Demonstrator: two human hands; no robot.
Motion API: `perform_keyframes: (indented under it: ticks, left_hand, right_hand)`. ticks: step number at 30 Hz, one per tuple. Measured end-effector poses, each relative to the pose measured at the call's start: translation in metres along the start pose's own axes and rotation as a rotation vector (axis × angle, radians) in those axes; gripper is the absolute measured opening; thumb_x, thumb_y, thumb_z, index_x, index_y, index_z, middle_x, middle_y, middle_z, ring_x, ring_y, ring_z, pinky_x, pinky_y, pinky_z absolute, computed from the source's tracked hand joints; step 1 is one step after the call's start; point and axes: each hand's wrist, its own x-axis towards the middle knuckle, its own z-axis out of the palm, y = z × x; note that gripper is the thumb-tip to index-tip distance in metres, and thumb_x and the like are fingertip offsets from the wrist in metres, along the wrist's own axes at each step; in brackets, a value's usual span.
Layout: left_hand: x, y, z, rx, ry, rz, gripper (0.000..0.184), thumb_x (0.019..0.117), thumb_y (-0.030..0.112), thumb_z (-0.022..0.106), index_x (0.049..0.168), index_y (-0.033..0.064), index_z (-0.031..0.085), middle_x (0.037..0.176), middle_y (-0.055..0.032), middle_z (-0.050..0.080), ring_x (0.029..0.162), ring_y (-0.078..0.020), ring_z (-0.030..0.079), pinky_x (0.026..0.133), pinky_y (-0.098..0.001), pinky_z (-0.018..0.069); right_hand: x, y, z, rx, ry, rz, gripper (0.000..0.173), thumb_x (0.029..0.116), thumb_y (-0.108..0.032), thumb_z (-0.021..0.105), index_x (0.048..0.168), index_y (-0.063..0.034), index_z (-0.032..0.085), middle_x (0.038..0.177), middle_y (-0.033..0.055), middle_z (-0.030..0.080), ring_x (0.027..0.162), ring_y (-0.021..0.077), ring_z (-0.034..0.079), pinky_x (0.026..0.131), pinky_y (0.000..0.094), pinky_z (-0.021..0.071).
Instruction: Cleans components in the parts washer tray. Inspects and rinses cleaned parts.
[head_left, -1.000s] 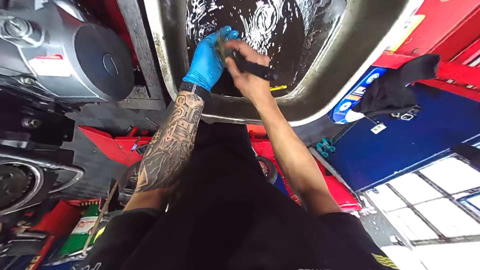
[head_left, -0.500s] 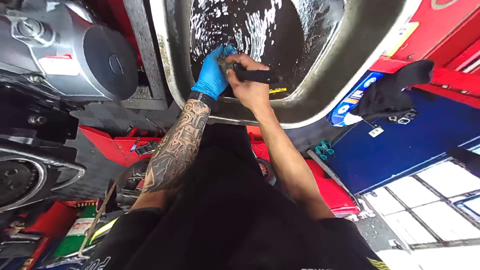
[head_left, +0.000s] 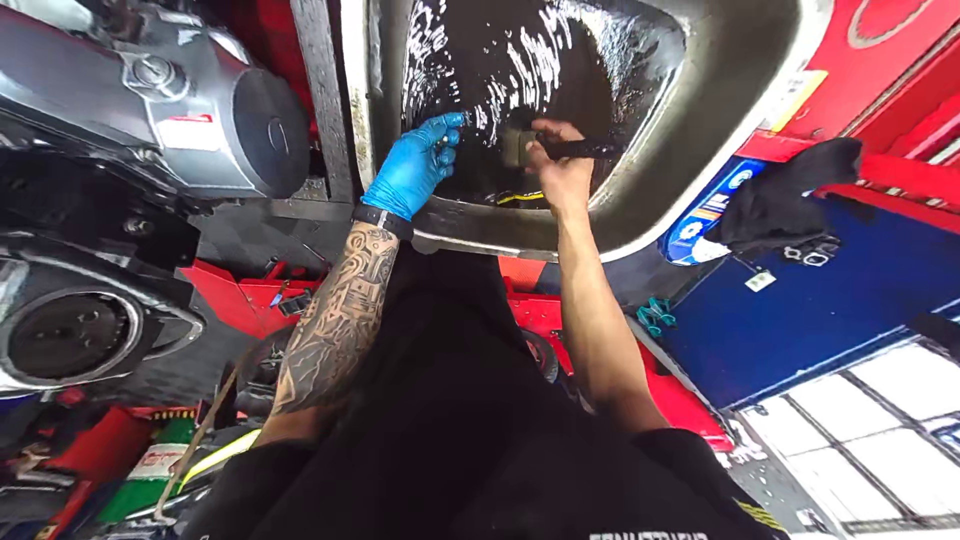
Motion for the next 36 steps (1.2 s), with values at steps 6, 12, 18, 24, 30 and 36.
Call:
perform_keyframes:
  ticks: [6,12,18,24,30,36]
  left_hand:
    - [-0.025,0.001,-0.005,0.211,-0.033,0.045,0.038,0.1135,0.032,0.030,0.109,0.0148,0.064,0.068,0.0081,0.047,0.052,-0.0054,0.042,0.049,-0.0207,0.0401]
    - [-0.050,0.006,0.004,0.128,-0.080,0.002,0.038,0.1130,0.023,0.031,0.129,0.0067,0.061,0.109,-0.0045,0.068,0.091,-0.0158,0.068,0.083,-0.0340,0.0581]
    - [-0.075,0.011,0.013,0.034,-0.194,-0.017,0.050,0.1142,0.029,0.020,0.140,0.0031,0.054,0.129,-0.0116,0.067,0.115,-0.0236,0.067,0.099,-0.0435,0.0563]
    - [-0.098,0.020,0.023,-0.006,-0.148,0.015,0.064,0.1114,0.052,0.021,0.137,0.0031,0.054,0.119,-0.0123,0.068,0.106,-0.0224,0.068,0.093,-0.0411,0.0572]
    - [-0.123,0.028,0.024,-0.056,-0.153,0.037,0.045,0.1137,0.033,0.028,0.138,0.0019,0.050,0.120,-0.0115,0.065,0.103,-0.0205,0.068,0.092,-0.0379,0.0578]
    - [-0.138,0.027,0.015,-0.071,-0.230,0.088,0.037,0.1102,0.018,0.035,0.135,0.0018,0.057,0.117,-0.0126,0.069,0.102,-0.0215,0.070,0.094,-0.0374,0.0575]
  right_hand:
    - [-0.025,0.017,0.010,0.217,0.033,0.138,0.031,0.0943,-0.013,0.073,0.123,-0.0010,0.069,0.105,0.0106,0.075,0.087,0.0209,0.075,0.077,0.0400,0.0658]
    - [-0.049,0.013,-0.015,0.101,0.470,0.169,0.050,0.0908,-0.013,0.073,0.136,0.0025,0.057,0.121,0.0156,0.070,0.103,0.0190,0.072,0.089,0.0358,0.0614]
    - [-0.095,-0.090,0.018,-0.117,0.067,-0.452,0.021,0.0984,-0.013,0.066,0.116,-0.0042,0.074,0.106,0.0090,0.075,0.092,0.0144,0.073,0.080,0.0335,0.0625]
    - [-0.107,-0.126,0.045,-0.573,-0.108,-0.681,0.029,0.1005,-0.011,0.058,0.123,-0.0161,0.076,0.117,0.0078,0.072,0.112,0.0291,0.066,0.091,0.0461,0.0569]
    - [-0.122,-0.141,0.038,-0.397,-0.088,-0.645,0.018,0.0928,-0.004,0.071,0.111,-0.0042,0.071,0.102,0.0138,0.071,0.094,0.0280,0.070,0.087,0.0457,0.0585]
    - [-0.121,-0.138,0.041,-0.265,-0.020,-0.598,0.021,0.0913,-0.007,0.071,0.112,-0.0062,0.067,0.102,0.0103,0.070,0.081,0.0190,0.069,0.070,0.0379,0.0606]
